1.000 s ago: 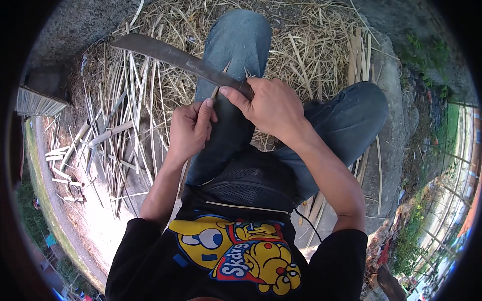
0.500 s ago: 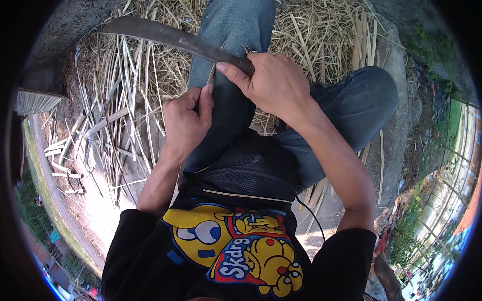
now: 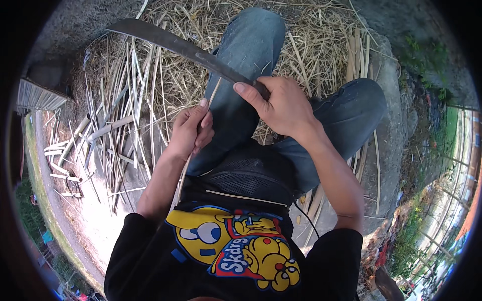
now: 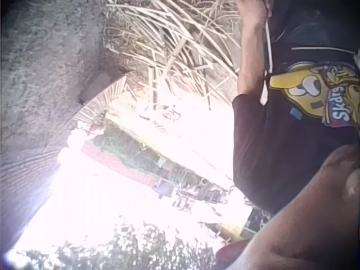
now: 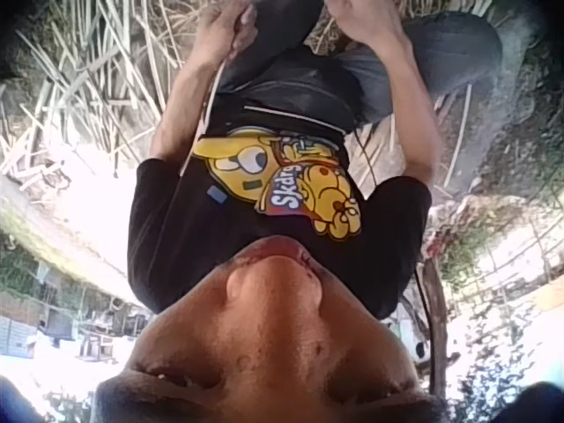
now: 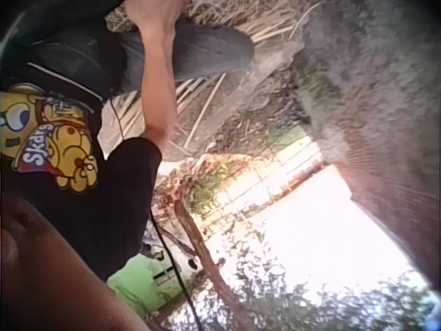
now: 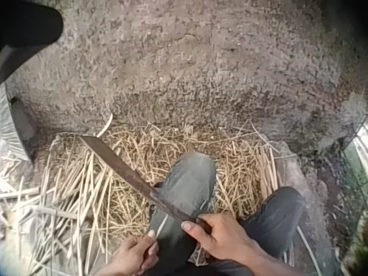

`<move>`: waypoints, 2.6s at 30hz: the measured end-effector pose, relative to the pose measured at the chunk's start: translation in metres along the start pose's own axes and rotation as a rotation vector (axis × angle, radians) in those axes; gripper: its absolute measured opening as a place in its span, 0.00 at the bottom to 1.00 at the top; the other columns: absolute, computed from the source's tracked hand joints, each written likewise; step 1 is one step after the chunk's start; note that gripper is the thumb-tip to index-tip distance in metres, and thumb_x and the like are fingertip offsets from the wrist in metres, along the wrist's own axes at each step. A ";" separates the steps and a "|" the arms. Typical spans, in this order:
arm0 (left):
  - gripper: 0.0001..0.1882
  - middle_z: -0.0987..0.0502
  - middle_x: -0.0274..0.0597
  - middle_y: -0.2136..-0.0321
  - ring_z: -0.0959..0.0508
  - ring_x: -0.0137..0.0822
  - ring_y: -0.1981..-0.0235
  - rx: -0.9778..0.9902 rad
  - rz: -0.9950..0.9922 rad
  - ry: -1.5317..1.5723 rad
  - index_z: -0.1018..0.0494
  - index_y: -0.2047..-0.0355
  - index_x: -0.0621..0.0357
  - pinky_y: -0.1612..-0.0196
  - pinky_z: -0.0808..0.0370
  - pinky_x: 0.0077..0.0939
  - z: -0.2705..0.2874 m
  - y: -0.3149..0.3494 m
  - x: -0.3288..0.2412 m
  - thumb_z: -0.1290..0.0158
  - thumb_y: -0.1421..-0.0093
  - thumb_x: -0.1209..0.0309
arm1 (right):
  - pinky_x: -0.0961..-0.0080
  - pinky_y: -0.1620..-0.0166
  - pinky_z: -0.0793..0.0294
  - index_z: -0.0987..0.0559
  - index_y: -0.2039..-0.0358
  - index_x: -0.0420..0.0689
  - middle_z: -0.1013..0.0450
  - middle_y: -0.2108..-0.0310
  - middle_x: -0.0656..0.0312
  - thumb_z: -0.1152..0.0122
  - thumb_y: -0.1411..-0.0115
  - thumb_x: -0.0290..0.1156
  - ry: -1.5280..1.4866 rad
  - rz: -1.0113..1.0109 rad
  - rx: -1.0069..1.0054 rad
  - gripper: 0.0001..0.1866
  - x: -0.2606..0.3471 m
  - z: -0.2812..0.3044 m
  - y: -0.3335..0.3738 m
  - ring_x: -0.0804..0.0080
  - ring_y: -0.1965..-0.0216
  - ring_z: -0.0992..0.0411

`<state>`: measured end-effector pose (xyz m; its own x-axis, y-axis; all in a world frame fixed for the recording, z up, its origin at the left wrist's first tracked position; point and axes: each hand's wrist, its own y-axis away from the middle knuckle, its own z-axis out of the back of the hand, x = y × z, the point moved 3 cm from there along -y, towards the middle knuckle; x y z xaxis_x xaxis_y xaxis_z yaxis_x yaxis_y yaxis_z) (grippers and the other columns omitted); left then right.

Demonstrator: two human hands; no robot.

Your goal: The person shaves a thin bamboo stick using a large blade, repeatedly pulling the blade along the stick to smooth and thin it.

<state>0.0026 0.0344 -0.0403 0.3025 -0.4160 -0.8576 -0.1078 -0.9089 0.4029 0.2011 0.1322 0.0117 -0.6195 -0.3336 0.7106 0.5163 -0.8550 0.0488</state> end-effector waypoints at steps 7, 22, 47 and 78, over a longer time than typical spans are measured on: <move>0.26 0.45 0.29 0.93 0.49 0.23 0.96 0.033 0.153 0.294 0.39 0.79 0.50 0.93 0.53 0.19 -0.011 -0.015 0.003 0.59 0.23 0.53 | 0.54 0.67 0.26 0.22 0.81 0.33 0.28 0.81 0.43 0.50 0.35 0.69 0.105 -0.076 0.085 0.44 -0.011 -0.016 -0.008 0.43 0.73 0.25; 0.27 0.47 0.28 0.95 0.50 0.23 0.98 0.179 0.154 0.380 0.41 0.81 0.47 0.93 0.55 0.19 -0.020 0.042 0.027 0.61 0.23 0.54 | 0.54 0.69 0.23 0.22 0.83 0.37 0.28 0.86 0.49 0.52 0.38 0.74 0.273 -0.037 -0.075 0.46 -0.037 -0.015 -0.023 0.49 0.76 0.22; 0.25 0.34 0.31 0.92 0.35 0.21 0.92 -0.110 -0.087 -0.578 0.26 0.73 0.62 0.86 0.40 0.19 0.013 -0.022 -0.030 0.56 0.24 0.56 | 0.62 0.73 0.35 0.25 0.80 0.31 0.36 0.87 0.52 0.48 0.32 0.63 -0.015 -0.116 0.084 0.41 -0.012 -0.017 -0.013 0.61 0.84 0.37; 0.23 0.36 0.26 0.90 0.35 0.16 0.88 -0.432 -0.264 -0.403 0.27 0.73 0.59 0.84 0.42 0.17 0.101 0.042 0.045 0.56 0.23 0.58 | 0.64 0.73 0.28 0.24 0.87 0.36 0.35 0.91 0.57 0.53 0.36 0.74 -0.010 -0.119 0.104 0.48 -0.019 -0.019 -0.021 0.64 0.85 0.30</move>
<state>-0.0840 -0.0258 -0.0945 -0.1220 -0.2351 -0.9643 0.3377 -0.9234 0.1824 0.1909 0.1486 -0.0166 -0.6746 -0.2278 0.7022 0.4980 -0.8426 0.2051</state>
